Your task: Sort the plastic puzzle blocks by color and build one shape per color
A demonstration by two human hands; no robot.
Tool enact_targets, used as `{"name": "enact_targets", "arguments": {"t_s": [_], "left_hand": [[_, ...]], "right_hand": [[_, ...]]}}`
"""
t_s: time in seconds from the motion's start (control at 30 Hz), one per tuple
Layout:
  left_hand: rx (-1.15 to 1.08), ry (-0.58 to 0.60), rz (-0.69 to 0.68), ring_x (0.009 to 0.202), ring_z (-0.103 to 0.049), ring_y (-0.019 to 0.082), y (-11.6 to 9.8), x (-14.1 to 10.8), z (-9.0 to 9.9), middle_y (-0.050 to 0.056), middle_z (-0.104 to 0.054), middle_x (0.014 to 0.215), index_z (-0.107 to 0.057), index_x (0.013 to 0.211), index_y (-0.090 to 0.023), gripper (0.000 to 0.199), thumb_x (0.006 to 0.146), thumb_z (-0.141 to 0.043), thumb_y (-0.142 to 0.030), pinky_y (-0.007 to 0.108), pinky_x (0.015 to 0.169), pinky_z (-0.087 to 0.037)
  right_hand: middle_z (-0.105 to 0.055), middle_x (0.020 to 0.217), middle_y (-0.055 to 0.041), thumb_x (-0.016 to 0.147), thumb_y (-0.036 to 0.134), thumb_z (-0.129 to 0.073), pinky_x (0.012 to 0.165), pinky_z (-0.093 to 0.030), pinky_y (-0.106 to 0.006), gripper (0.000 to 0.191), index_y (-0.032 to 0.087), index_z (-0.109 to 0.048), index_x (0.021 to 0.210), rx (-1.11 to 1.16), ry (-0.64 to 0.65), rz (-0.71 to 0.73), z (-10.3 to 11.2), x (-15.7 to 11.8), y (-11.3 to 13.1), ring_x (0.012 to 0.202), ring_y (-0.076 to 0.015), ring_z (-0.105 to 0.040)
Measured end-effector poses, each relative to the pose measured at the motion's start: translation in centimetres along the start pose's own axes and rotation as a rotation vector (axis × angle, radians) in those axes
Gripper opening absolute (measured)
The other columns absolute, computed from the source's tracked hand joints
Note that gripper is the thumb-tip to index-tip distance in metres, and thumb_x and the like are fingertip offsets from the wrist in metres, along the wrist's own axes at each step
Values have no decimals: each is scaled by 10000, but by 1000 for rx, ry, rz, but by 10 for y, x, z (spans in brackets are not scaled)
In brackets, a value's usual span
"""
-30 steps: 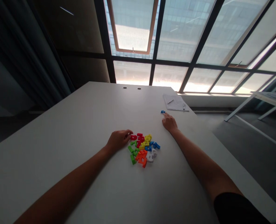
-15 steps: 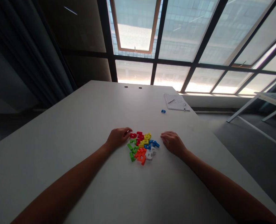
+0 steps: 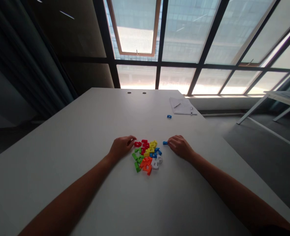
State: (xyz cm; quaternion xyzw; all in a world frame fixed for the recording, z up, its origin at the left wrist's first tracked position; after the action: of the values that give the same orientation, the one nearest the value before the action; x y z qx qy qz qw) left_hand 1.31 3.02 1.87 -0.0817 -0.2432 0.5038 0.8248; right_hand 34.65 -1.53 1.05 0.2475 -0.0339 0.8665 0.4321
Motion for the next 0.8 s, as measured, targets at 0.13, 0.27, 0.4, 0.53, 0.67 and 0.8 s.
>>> {"name": "enact_targets", "arguments": {"t_s": [0.13,0.27,0.4,0.53,0.67,0.8], "left_hand": [[4,-6,-1,673,-684,184,-1,1,-1,22,-790,818,-820,1099,-261,336,971,-536,-387,290,669,-432],[10,1,-6,695,-692,188,-1,2,-3,21,-797,839,-821,1097,-270,323,960,-549,-380,290,674,-437],[13,7,-7,710,-700,190,0,2,-4,22,-806,862,-819,1099,-269,317,959,-557,-382,291,686,-442],[15,7,-14,717,-702,192,0,2,-4,24,-803,858,-817,1091,-266,316,966,-552,-384,291,695,-444],[4,12,-19,715,-699,189,-1,2,-3,25,-802,860,-813,1095,-261,316,967,-544,-367,287,687,-441],[-3,16,-18,710,-698,186,-1,2,-3,23,-807,870,-812,1091,-269,298,966,-556,-356,284,685,-442]], "right_hand": [[-782,1060,-81,1019,170,-654,904,-470,-356,108,211,-753,1035,-107,-37,-168,-4,5,-41,964,-241,-690],[-765,1067,-95,1000,114,-628,928,-475,-345,166,196,-772,997,-197,-35,-288,-5,20,-72,992,-250,-674],[-754,1123,-119,1018,143,-572,957,-473,-347,218,173,-778,1084,-272,45,-369,-12,47,-91,1040,-261,-664],[-716,1287,-155,1030,221,-553,1003,-461,-371,300,163,-737,1259,-314,88,-467,-22,74,-106,1144,-288,-644],[-684,1365,-170,1045,302,-522,1024,-449,-409,358,177,-704,1326,-341,123,-527,-30,88,-116,1206,-322,-616],[-669,1398,-176,1052,336,-494,1046,-433,-425,380,181,-681,1344,-355,156,-536,-33,95,-122,1240,-334,-594]]}}
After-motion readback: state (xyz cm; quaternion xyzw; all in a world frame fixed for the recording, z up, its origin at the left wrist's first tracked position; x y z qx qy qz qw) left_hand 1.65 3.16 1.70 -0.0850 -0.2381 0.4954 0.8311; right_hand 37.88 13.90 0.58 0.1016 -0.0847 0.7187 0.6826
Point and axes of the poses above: each hand's wrist, its own x-axis towards the middle knuckle, its own z-axis out of the back of the hand, y = z × x, the point moved 5 cm from there along x, towards the middle knuckle
